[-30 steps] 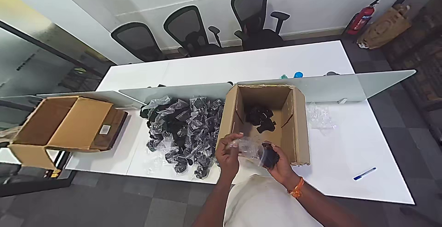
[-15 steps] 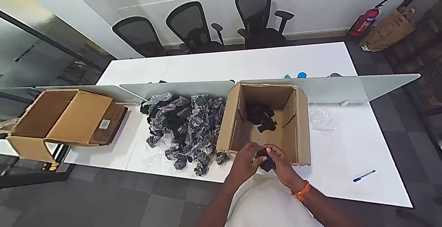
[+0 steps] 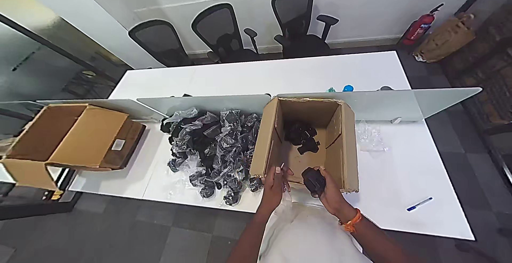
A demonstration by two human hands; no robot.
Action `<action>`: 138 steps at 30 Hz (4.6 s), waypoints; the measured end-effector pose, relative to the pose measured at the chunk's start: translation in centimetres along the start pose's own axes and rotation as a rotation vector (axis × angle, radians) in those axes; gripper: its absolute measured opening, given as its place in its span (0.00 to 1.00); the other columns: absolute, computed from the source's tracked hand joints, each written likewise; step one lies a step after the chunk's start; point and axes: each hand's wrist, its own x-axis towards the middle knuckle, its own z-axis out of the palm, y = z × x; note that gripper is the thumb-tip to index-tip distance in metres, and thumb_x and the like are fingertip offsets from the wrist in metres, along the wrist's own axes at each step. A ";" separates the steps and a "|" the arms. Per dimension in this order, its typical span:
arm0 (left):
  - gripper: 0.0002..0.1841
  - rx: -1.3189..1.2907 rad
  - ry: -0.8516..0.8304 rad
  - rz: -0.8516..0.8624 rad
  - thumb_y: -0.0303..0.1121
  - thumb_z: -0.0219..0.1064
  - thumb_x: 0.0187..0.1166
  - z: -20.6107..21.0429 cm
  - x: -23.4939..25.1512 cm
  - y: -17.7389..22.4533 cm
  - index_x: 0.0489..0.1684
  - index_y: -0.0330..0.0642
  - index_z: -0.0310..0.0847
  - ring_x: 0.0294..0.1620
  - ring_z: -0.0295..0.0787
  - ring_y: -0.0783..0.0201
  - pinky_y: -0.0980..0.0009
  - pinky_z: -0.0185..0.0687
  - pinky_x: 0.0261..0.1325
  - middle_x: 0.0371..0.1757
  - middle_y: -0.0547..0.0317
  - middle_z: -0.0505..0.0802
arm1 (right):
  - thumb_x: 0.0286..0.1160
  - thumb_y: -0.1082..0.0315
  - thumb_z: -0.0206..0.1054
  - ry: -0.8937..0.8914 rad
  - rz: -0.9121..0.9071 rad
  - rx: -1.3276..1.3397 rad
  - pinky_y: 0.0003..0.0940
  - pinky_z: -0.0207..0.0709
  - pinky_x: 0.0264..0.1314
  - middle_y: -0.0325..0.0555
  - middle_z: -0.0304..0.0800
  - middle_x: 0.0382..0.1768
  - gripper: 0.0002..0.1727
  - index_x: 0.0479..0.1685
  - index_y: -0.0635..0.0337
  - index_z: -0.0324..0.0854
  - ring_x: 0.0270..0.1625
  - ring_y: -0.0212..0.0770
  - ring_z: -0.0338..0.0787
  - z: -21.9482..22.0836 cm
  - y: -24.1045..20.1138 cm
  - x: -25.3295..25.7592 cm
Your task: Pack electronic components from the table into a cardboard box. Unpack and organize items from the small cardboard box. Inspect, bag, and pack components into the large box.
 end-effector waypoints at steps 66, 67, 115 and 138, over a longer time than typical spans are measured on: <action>0.22 0.029 -0.216 -0.194 0.38 0.45 0.94 -0.8 -0.4 -0.4 0.30 0.44 0.82 0.30 0.83 0.74 0.72 0.82 0.40 0.27 0.68 0.87 | 0.83 0.64 0.64 -0.242 -0.486 -0.708 0.23 0.75 0.32 0.35 0.83 0.29 0.06 0.43 0.56 0.84 0.29 0.27 0.79 -1.8 -4.1 1.0; 0.17 0.054 -0.264 -0.179 0.34 0.47 0.93 -0.9 -0.3 -0.3 0.48 0.37 0.85 0.40 0.89 0.71 0.69 0.88 0.50 0.39 0.60 0.92 | 0.84 0.65 0.64 -0.250 -0.486 -0.707 0.24 0.77 0.34 0.36 0.84 0.30 0.07 0.43 0.56 0.84 0.30 0.28 0.80 -1.8 -4.1 1.0; 0.09 0.195 -0.439 0.003 0.31 0.67 0.82 -0.8 4.9 -4.7 0.44 0.34 0.89 0.34 0.88 0.74 0.73 0.86 0.43 0.35 0.59 0.93 | 0.76 0.71 0.69 -0.324 -0.392 -0.549 0.25 0.80 0.31 0.36 0.87 0.28 0.04 0.41 0.61 0.86 0.27 0.28 0.83 -4.6 0.1 5.1; 0.07 0.181 -0.397 0.054 0.30 0.66 0.81 -0.8 4.7 -5.0 0.41 0.33 0.84 0.28 0.83 0.74 0.75 0.82 0.35 0.29 0.60 0.89 | 0.76 0.62 0.69 -0.243 -0.351 -0.992 0.26 0.85 0.46 0.36 0.93 0.40 0.10 0.49 0.55 0.89 0.40 0.28 0.90 -1.9 -2.6 4.7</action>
